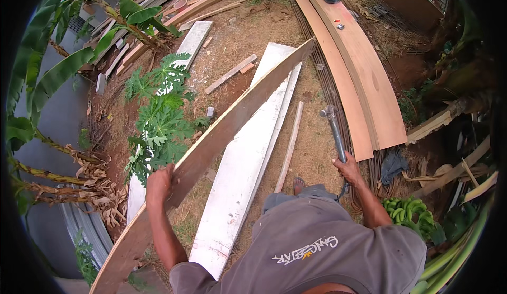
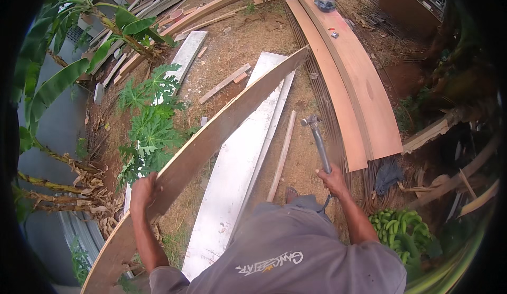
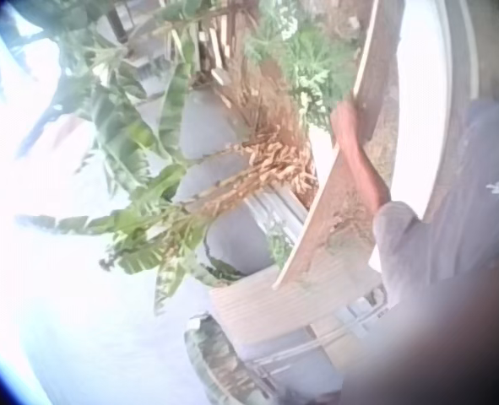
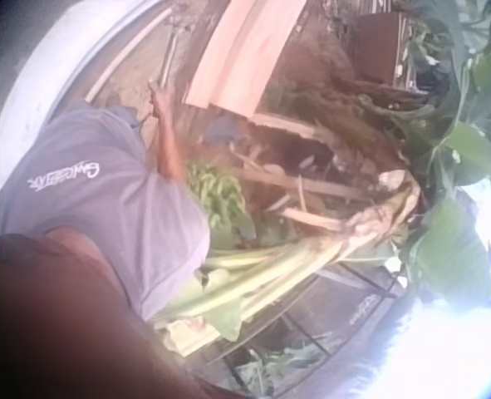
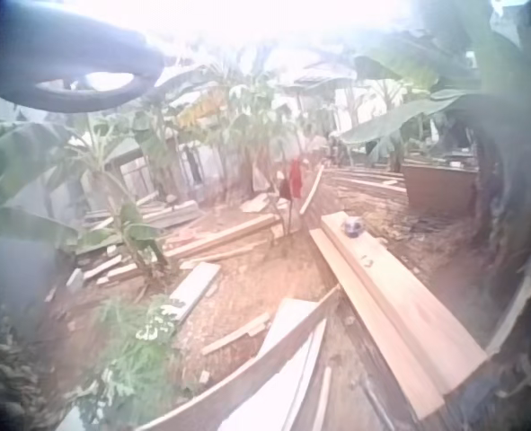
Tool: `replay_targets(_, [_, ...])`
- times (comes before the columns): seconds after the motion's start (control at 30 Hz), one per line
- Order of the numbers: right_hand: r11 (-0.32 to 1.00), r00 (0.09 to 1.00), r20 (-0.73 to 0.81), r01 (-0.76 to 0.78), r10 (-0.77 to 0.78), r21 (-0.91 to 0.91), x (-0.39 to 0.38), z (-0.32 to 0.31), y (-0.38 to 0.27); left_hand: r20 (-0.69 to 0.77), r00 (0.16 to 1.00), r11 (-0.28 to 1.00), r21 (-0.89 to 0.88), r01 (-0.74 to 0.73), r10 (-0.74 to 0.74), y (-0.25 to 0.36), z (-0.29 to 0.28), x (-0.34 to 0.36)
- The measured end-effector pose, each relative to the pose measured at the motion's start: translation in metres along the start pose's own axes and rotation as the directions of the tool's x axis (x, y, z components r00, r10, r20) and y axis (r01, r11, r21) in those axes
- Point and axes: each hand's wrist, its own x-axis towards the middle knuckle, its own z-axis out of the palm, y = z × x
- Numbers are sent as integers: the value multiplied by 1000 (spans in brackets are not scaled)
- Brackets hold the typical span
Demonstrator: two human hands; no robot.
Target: The person selects a plank, measures it with a tape measure, and cuts it with a hand saw. The person repeats this process with another plank, measuring and cutting to size.
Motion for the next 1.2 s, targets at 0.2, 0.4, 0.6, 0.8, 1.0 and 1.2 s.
replay_targets(0.2, [985, 990, -9, 143, -143, 96, 1, 9, -65, -288, 937, 960, 248, -128, 199, 11, -122, 28])
replay_targets(0.4, [974, 982, -21, 191, -189, 123, 10, 19, -84, -436, 859, 889, 455, -47, 269, 8, -203, 74])
replay_targets(0.6, [977, 986, -93, 153, -140, 149, 24, 28, -87, -602, 709, 836, 548, 33, 367, -30, -219, 126])
replay_targets(0.8, [962, 990, -120, 104, -75, 252, 64, 25, -92, -698, 551, 768, 623, 150, 458, -69, -232, 185])
replay_targets(1.0, [969, 991, -122, 85, -57, 234, 154, -20, -119, -737, 455, 696, 654, 295, 500, -76, -272, 235])
replay_targets(1.2, [990, 998, -62, 26, -17, 141, 273, -97, -182, -833, 348, 673, 552, 492, 429, -37, -352, 274])
